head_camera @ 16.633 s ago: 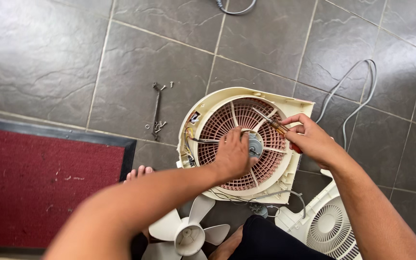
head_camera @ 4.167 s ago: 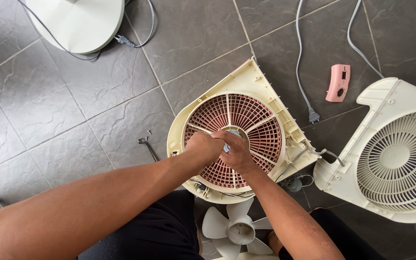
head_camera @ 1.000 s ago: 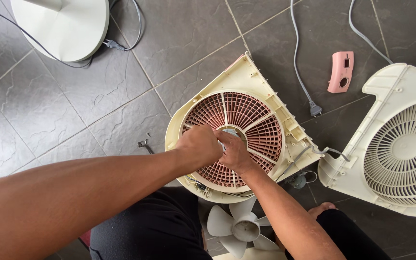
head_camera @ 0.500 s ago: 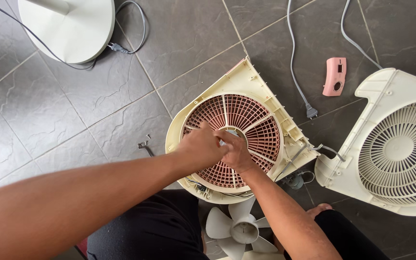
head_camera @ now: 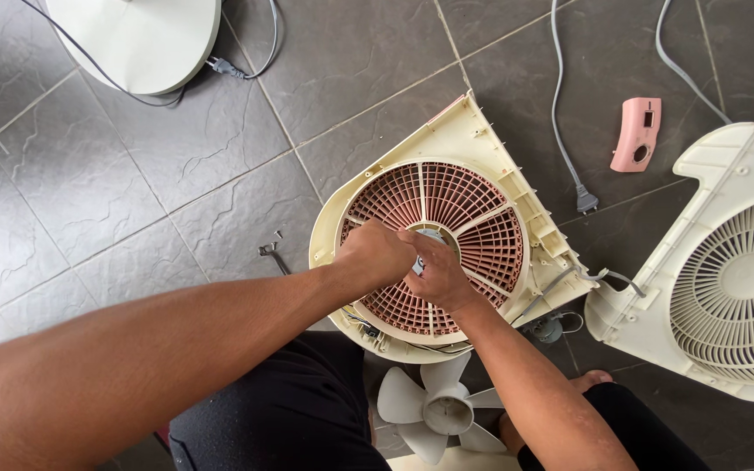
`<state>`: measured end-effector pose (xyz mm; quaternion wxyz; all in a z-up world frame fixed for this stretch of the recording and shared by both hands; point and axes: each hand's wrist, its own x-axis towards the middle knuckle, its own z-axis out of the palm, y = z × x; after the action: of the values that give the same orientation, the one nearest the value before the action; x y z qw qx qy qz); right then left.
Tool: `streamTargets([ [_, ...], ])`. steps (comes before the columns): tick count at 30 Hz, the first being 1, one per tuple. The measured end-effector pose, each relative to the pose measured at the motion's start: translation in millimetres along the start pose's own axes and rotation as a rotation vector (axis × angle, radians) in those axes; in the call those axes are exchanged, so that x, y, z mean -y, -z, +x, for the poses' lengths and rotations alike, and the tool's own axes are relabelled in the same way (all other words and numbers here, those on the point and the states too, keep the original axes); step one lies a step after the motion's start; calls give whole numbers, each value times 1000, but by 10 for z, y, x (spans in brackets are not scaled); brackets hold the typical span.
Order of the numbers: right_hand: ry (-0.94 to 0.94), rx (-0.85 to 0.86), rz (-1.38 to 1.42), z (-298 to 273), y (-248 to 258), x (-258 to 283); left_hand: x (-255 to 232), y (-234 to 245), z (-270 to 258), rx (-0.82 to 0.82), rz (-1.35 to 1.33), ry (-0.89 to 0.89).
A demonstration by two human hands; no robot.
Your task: The person sits on the floor and uses a screwdriver to loosen and remove the central nut from the fan motor shaft. They then remove the motor assembly from the fan cage and place it on the floor.
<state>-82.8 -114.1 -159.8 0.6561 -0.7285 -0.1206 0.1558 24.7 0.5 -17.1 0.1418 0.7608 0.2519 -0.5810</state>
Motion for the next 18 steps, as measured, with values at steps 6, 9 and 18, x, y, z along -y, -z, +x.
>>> streamTargets([
  [6, 144, 8, -79, -41, -135, -176, -33, -58, -71, 125, 1017, -535],
  [9, 235, -21, -195, -66, -143, -245, -120, -110, -92, 178, 1323, -724],
  [18, 53, -3, -193, -73, -125, -207, 104, -85, -73, -34, 256, -146],
])
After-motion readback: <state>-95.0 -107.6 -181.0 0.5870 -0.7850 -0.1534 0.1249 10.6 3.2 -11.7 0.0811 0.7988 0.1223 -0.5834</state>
